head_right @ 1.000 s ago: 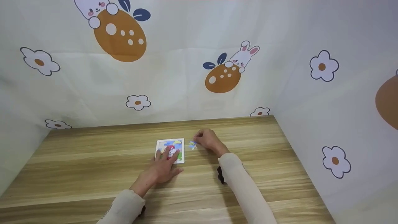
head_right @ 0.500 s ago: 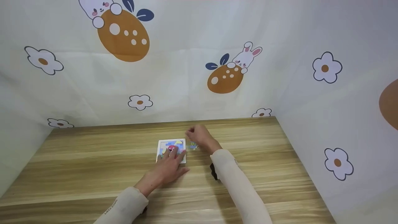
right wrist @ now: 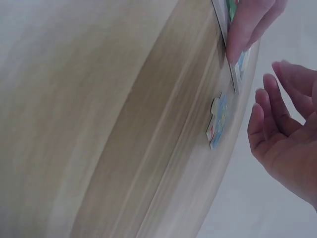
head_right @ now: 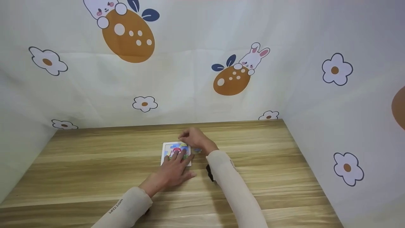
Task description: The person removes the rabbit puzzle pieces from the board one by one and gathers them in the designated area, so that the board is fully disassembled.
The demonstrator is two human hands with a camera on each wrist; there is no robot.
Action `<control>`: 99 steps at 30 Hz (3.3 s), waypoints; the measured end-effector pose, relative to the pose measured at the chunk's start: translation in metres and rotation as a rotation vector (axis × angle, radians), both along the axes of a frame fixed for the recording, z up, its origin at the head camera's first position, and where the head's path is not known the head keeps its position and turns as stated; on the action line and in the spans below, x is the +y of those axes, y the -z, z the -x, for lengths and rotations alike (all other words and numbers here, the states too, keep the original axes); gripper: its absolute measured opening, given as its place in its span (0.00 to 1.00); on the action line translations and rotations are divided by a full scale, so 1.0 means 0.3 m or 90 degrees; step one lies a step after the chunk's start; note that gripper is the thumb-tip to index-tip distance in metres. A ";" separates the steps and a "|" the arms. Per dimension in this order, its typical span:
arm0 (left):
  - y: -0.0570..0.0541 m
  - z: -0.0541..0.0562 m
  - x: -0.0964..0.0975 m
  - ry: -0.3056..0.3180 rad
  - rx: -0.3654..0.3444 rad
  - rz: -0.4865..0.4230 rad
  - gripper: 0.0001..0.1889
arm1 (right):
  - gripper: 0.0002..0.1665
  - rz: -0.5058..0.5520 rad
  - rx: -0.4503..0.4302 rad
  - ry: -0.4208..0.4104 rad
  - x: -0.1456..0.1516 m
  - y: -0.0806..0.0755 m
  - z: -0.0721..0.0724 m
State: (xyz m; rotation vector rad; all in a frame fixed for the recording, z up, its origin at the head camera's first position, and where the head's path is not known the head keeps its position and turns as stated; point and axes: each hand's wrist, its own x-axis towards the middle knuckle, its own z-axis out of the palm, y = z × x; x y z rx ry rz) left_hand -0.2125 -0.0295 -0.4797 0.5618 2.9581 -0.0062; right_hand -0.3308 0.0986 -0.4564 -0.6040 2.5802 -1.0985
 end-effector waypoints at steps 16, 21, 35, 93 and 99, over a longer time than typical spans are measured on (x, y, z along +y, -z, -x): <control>-0.007 0.012 -0.052 0.041 -0.078 -0.001 0.40 | 0.13 0.001 -0.017 -0.087 -0.057 0.038 0.030; -0.013 0.010 -0.056 0.038 -0.082 -0.014 0.40 | 0.14 0.001 -0.026 -0.098 -0.050 0.038 0.035; -0.022 0.005 -0.052 0.036 -0.083 0.000 0.39 | 0.23 -0.034 -0.085 -0.127 -0.054 0.035 0.060; -0.025 0.014 -0.043 0.025 -0.109 -0.007 0.40 | 0.21 0.082 0.019 -0.170 0.000 0.005 0.063; -0.028 0.017 -0.049 0.022 -0.110 -0.014 0.39 | 0.14 0.082 -0.008 -0.134 0.058 -0.029 0.063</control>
